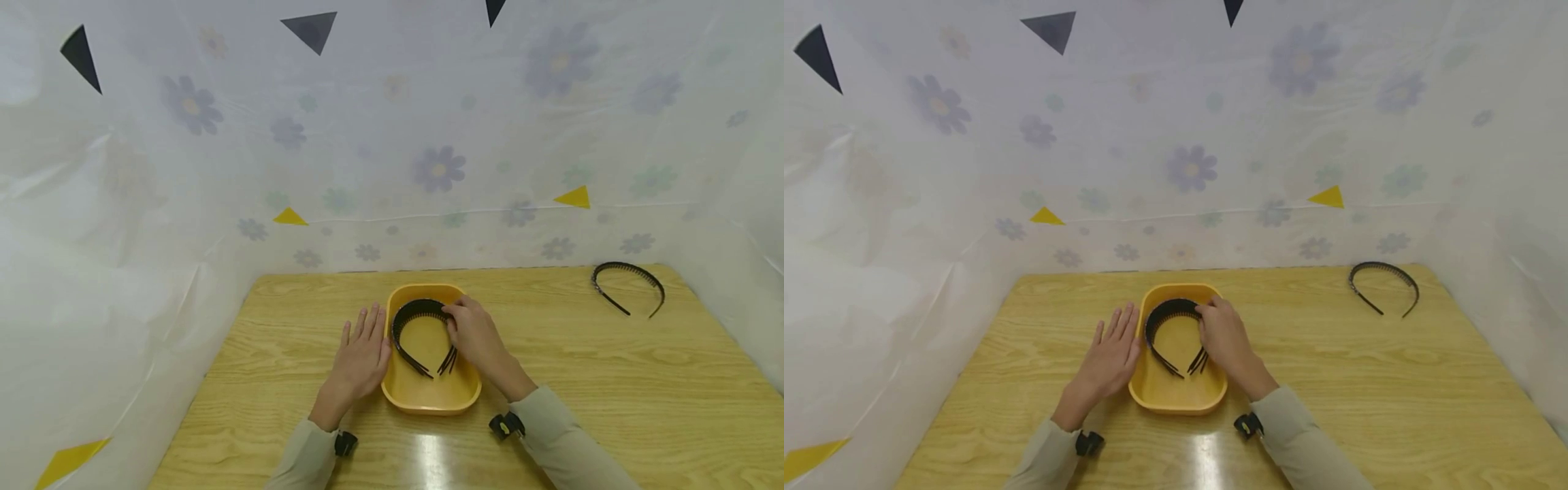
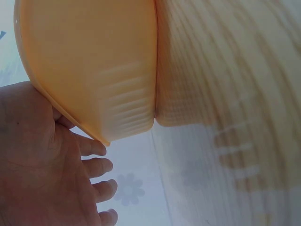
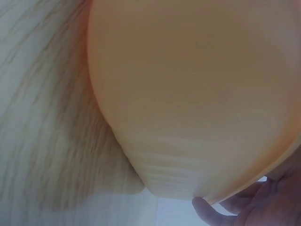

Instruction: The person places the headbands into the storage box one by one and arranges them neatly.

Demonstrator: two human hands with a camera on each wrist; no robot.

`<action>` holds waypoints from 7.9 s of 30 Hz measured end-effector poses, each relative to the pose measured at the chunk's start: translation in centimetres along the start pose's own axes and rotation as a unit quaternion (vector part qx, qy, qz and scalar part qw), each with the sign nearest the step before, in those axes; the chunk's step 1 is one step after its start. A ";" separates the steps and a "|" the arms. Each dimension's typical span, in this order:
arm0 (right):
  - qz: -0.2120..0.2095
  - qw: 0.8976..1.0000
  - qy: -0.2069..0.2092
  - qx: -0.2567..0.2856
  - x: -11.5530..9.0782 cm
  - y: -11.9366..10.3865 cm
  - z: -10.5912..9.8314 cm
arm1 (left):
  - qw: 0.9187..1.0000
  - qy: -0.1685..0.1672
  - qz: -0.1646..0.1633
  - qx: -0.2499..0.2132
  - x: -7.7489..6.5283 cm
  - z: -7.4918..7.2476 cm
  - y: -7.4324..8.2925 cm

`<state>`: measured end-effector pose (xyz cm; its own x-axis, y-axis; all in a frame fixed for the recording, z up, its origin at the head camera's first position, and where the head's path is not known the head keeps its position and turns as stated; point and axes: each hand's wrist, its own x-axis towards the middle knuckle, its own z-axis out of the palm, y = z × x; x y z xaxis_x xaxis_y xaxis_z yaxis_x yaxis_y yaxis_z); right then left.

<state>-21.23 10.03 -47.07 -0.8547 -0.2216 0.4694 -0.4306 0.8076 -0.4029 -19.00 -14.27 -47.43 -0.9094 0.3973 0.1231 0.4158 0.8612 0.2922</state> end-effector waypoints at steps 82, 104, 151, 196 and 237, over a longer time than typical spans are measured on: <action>0.191 0.977 0.078 0.052 -6.2 25.6 -16.1 | 1.000 0.000 -0.001 0.002 0.5 0.2 -0.8; 0.257 0.965 -0.001 0.056 -7.7 30.8 -15.5 | 1.000 -0.003 -0.003 -0.002 0.2 -0.1 -0.9; 0.283 0.954 0.081 0.057 -7.5 23.1 -15.1 | 1.000 -0.006 0.008 -0.004 0.8 0.1 -1.9; 0.132 0.974 0.141 0.114 -5.3 8.7 -9.4 | 1.000 0.002 -0.003 0.001 0.1 -0.1 -2.3; 0.080 0.987 0.056 0.125 -0.5 0.4 -2.5 | 1.000 0.000 -0.004 0.005 0.2 0.0 -1.6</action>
<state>-20.29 11.84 -45.52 -0.8863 -0.0302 0.4622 -0.3631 0.6646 -0.6530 -19.88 -15.60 -47.87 -0.9127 0.3901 0.1213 0.4085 0.8678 0.2828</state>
